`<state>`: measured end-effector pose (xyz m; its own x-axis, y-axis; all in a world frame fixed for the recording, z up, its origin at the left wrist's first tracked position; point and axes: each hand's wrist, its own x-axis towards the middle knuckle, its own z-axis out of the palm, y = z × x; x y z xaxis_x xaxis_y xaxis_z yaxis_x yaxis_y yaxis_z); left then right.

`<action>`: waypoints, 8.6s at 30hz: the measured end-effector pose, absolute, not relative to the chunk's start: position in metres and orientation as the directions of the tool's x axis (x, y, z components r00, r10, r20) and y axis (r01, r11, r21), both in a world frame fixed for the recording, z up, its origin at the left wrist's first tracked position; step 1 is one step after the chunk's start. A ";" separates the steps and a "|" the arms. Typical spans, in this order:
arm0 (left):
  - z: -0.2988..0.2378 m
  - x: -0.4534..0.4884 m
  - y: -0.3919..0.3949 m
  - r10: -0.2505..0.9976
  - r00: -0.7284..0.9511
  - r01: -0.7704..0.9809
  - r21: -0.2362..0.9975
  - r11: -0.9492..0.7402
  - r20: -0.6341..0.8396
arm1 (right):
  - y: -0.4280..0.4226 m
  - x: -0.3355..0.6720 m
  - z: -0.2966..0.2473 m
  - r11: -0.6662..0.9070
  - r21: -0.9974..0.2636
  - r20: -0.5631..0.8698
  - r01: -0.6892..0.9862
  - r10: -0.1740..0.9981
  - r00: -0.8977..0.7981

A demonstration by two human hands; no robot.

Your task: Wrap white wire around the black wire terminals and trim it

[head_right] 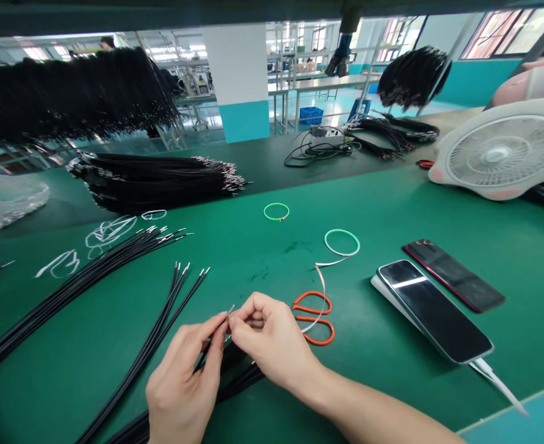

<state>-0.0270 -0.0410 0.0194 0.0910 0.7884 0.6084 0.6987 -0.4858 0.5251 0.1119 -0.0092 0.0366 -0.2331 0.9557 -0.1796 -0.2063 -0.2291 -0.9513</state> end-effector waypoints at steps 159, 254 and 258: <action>0.029 -0.032 -0.033 0.816 0.306 0.522 0.630 -0.575 0.491 | 0.008 0.143 0.044 -0.176 -0.983 -0.185 0.059 0.895 -0.407; 0.026 -0.029 -0.027 0.994 0.108 0.491 0.868 -0.076 0.027 | 0.030 0.164 0.034 0.213 -0.966 0.076 0.147 0.779 -0.623; 0.028 -0.029 -0.025 0.995 0.098 0.473 0.880 -0.039 -0.009 | 0.032 0.164 0.033 0.194 -0.975 0.076 0.108 0.748 -0.659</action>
<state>-0.0295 -0.0252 0.0278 0.0979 0.9952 -0.0090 0.4733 -0.0386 0.8801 0.1642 0.0317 0.0328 -0.6591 0.7482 0.0761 0.1077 0.1940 -0.9751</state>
